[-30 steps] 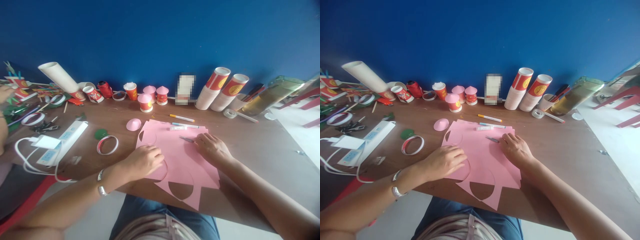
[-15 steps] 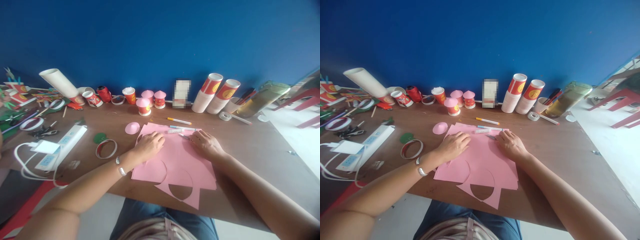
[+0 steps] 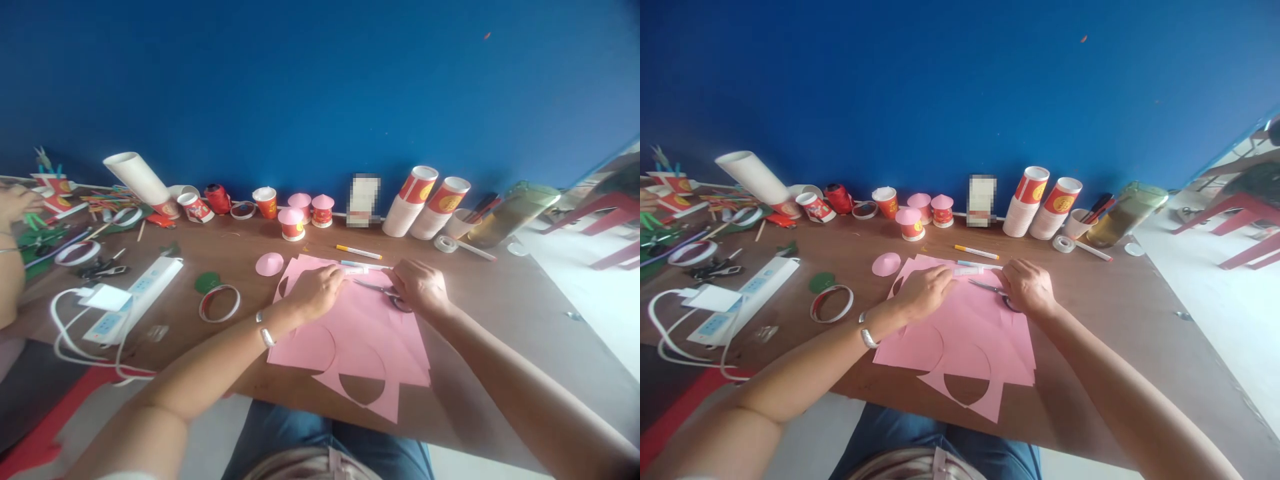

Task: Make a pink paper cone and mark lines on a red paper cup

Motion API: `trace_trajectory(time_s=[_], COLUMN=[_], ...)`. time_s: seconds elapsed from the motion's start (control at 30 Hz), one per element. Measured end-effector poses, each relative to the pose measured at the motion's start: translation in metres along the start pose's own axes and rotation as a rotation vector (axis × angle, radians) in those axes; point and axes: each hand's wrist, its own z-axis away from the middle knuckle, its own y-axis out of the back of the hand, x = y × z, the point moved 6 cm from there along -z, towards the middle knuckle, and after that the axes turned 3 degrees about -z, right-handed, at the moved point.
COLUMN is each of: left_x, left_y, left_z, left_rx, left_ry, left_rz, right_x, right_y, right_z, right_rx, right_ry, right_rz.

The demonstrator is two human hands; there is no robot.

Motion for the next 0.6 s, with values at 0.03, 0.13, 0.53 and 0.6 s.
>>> trace_trajectory(time_s=[0.03, 0.13, 0.53, 0.6], left_x=[0.001, 0.008, 0.029, 0.030], left_y=[-0.001, 0.002, -0.006, -0.013], left_z=[-0.004, -0.016, -0.027, -0.048], left_rx=[-0.005, -0.013, -0.003, 0.032], left_ry=[0.007, 0.007, 0.031, 0.086], left_rz=[0.031, 0.153, 0.485, 0.680], right_x=[0.006, 0.039, 0.134, 0.149], right_y=[0.004, 0.023, 0.026, 0.016], right_z=[-0.009, -0.044, -0.150, -0.157], right_rx=[0.006, 0.034, -0.139, -0.183], right_ry=[-0.021, -0.192, -0.421, -0.415], right_rz=[0.004, 0.063, 0.111, 0.109])
